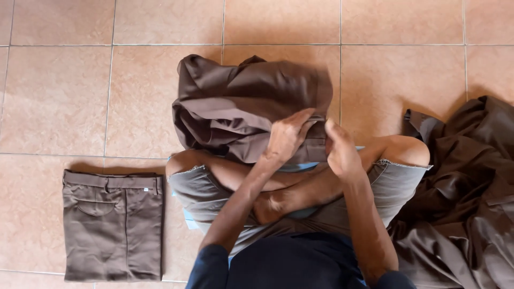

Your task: Folding brown trousers into a neat rectangular shape while sitting on the floor.

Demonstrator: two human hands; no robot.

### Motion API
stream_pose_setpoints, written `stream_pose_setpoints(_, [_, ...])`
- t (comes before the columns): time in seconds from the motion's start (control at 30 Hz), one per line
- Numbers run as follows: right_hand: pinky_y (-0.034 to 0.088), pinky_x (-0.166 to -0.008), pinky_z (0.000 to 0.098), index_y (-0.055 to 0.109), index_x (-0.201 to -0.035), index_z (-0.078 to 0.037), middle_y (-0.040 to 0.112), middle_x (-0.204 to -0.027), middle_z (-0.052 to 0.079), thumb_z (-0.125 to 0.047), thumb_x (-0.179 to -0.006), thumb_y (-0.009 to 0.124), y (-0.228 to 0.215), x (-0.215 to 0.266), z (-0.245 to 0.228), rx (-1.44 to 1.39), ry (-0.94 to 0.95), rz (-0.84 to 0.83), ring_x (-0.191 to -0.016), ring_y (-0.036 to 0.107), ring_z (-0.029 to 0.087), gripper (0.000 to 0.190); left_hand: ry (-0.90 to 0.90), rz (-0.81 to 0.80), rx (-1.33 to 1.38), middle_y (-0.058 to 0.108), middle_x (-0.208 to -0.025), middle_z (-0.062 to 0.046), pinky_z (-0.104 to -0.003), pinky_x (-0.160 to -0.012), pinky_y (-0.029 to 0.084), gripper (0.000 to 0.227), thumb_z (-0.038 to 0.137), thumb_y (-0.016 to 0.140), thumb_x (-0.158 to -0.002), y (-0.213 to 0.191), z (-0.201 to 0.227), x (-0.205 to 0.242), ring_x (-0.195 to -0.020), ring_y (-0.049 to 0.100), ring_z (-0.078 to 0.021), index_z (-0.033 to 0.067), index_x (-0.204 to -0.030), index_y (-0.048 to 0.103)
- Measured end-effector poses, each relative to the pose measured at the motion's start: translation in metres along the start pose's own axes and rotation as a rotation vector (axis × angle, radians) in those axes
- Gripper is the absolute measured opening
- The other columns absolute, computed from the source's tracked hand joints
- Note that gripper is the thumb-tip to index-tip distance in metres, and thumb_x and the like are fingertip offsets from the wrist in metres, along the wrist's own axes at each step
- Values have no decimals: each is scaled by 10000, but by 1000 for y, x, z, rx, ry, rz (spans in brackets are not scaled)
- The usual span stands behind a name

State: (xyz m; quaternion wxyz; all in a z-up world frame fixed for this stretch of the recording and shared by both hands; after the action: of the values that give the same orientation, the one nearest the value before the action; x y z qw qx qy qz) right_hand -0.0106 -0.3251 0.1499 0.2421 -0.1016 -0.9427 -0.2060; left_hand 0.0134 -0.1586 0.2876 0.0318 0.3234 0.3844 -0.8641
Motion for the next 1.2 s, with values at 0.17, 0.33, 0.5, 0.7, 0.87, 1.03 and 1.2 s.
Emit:
stream_pose_setpoints(0.17, [523, -997, 446, 596, -1443, -60, 735, -1196, 146, 20, -894, 729, 26, 46, -20, 662, -462, -342, -1155, 678, 232, 571, -504, -55, 656, 790, -980, -63, -372, -864, 602, 170, 202, 751, -946, 14, -40, 29, -1022, 740, -281, 210, -1115, 769])
stream_pose_setpoints(0.33, [334, -1070, 393, 723, -1200, -180, 786, -1028, 31, -97, -952, 750, 58, 70, -56, 816, -655, -162, -1085, 716, 144, 263, -415, -20, 768, 780, -1042, -124, -381, -896, 582, 166, 111, 699, -988, -36, -49, 16, -1069, 724, -251, 100, -1141, 761])
stream_pose_setpoints(0.5, [577, -829, 326, 778, -1047, -59, 783, -904, 93, -17, -916, 778, 102, 88, -90, 700, -703, -220, -989, 718, 137, 138, -325, -118, 873, 746, -1142, -182, -439, -982, 538, 221, 94, 632, -1039, -52, -47, 15, -1147, 670, -259, 22, -1229, 719])
stream_pose_setpoints(0.7, [582, -809, 387, 790, -1102, -134, 775, -898, 68, -101, -958, 746, 113, 80, -88, 863, -753, -261, -943, 748, 183, 154, -336, -173, 984, 720, -1169, -205, -446, -1018, 506, 248, 77, 568, -1073, -55, -40, 24, -1176, 604, -226, -25, -1272, 676])
stream_pose_setpoints(0.87, [597, -849, 490, 704, -1250, -44, 742, -1067, 230, -46, -995, 711, 134, 95, -104, 813, -914, -83, -1050, 690, 426, 255, -367, -218, 608, 738, -955, -150, -467, -879, 582, 361, 79, 746, -894, -55, -51, 18, -936, 745, -333, 91, -1245, 662])
stream_pose_setpoints(1.03, [572, -674, 494, 731, -1047, -79, 727, -844, 172, -54, -939, 637, 159, 103, -19, 1097, -976, -307, -841, 725, 413, 146, -343, -108, 3, 688, -746, -138, -473, -696, 581, 245, 211, 705, -892, -43, -84, 8, -739, 718, -366, 120, -1102, 619])
stream_pose_setpoints(1.2, [642, -743, 391, 633, -1402, -108, 710, -1200, 162, -35, -945, 551, 250, 60, 98, 732, -1111, -536, -920, 753, 312, 470, -126, -186, -219, 677, -649, -19, -359, -636, 591, 162, 274, 708, -850, 51, 5, 11, -643, 721, -234, 175, -927, 604])
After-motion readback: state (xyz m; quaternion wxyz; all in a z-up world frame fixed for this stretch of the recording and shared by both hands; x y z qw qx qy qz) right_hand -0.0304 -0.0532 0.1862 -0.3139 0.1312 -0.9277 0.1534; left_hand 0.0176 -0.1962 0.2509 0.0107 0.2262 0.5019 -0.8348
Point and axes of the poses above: each hand's wrist, its own x-axis away from the middle knuckle, its own y-axis out of the palm, z = x × y, the point moved 9 cm from there along -x, towards the middle knuckle
